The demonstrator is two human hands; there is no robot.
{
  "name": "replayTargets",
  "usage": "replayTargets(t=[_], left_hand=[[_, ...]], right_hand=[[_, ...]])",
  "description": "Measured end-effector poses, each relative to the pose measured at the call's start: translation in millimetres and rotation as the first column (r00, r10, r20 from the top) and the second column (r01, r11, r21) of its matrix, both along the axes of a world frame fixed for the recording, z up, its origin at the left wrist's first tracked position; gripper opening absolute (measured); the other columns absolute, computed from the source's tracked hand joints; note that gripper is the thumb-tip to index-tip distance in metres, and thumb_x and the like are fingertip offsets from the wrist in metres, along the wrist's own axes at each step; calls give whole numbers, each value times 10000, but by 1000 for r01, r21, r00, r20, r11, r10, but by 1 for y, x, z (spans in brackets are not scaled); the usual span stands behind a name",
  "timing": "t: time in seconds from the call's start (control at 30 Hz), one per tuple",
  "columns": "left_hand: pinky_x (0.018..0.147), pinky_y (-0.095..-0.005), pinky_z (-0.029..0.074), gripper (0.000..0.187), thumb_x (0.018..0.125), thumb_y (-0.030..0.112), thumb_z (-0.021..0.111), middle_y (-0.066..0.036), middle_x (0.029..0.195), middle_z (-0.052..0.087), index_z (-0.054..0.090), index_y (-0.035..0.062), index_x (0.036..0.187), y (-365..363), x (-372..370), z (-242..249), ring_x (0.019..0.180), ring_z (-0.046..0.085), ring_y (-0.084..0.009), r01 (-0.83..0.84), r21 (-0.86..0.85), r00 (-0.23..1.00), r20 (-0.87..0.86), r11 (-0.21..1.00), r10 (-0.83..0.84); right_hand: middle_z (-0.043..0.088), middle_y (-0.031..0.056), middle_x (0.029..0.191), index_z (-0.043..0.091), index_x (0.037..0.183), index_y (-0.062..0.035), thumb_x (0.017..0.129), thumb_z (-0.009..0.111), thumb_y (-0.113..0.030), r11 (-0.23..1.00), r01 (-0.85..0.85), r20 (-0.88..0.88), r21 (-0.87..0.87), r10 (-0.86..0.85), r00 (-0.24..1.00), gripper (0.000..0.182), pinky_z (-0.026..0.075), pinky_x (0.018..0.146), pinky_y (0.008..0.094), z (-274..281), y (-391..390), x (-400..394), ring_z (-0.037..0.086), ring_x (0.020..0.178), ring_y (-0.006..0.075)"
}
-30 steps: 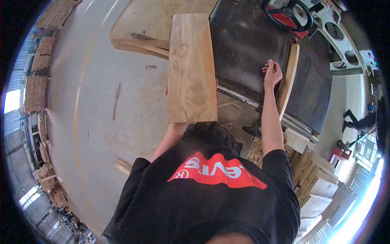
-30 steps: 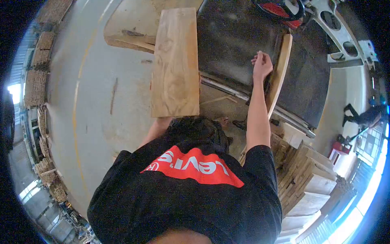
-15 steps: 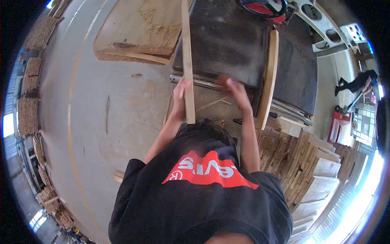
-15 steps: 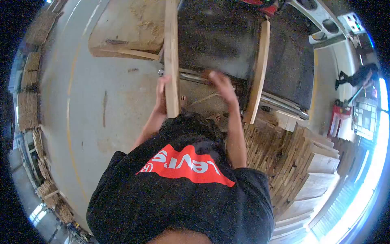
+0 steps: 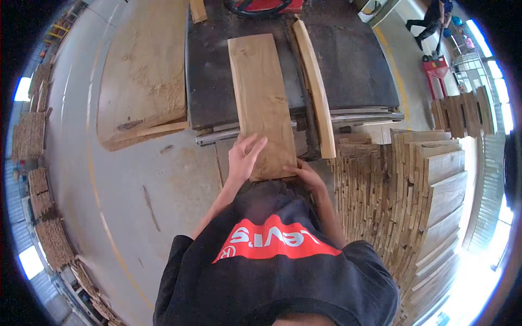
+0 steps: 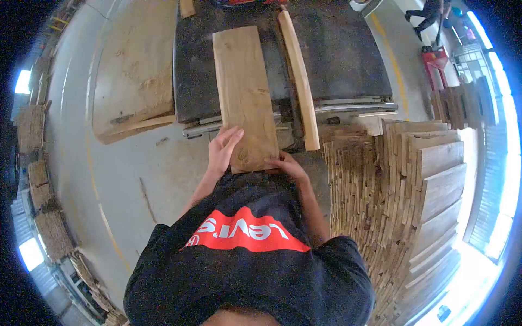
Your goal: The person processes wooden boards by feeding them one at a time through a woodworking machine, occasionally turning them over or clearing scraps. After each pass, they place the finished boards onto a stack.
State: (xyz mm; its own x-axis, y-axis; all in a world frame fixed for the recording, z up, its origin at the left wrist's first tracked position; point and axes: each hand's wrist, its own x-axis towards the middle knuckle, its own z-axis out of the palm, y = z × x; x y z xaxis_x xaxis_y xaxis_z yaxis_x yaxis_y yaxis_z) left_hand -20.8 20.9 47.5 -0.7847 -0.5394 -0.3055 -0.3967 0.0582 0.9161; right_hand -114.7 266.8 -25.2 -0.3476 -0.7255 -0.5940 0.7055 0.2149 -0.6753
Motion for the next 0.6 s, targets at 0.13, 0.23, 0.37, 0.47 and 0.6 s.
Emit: replayTargets(t=[0.13,0.23,0.37,0.47,0.6], left_hand=[[1196,-507,375,942,885,624,763,-393,1457,549,594,-145,1402,-6,-24,9,1462,462,-474,201,-403,976,5,893,-218],[1258,-574,246,1067,864,686,736,-418,1465,523,523,-194,1428,-3,-42,6,1544,297,-523,311,-647,937,86,696,-339],[1271,-589,198,1126,878,723,694,-419,1463,517,481,-237,1427,1,-62,2,1573,219,-519,369,-726,905,139,580,-402],[1263,-587,220,1133,903,738,652,-447,1484,466,461,-243,1437,5,-74,-11,1571,227,-510,335,-788,916,146,516,-372],[1262,-577,233,1139,923,747,617,-467,1529,390,429,-236,1467,-2,-86,-15,1576,217,-503,355,-806,912,188,474,-363]], right_hand=[[740,133,1214,642,1333,17,992,753,-168,938,333,252,-94,-301,920,404,622,914,415,-10,-1,13,736,1115,244],[759,128,1146,681,1244,29,1002,750,-181,877,473,242,-85,-442,864,327,622,888,397,-34,3,13,748,1051,241],[757,125,1105,698,1181,35,1021,741,-248,855,512,98,-81,-505,858,328,611,816,367,-39,-6,12,744,946,225],[771,108,944,735,1053,16,1006,763,-336,880,474,-11,36,-474,881,356,607,724,332,-24,-22,3,736,789,190],[751,82,790,748,933,-4,965,780,-497,882,371,-180,291,-330,927,495,577,620,292,34,-43,-15,703,667,147]])
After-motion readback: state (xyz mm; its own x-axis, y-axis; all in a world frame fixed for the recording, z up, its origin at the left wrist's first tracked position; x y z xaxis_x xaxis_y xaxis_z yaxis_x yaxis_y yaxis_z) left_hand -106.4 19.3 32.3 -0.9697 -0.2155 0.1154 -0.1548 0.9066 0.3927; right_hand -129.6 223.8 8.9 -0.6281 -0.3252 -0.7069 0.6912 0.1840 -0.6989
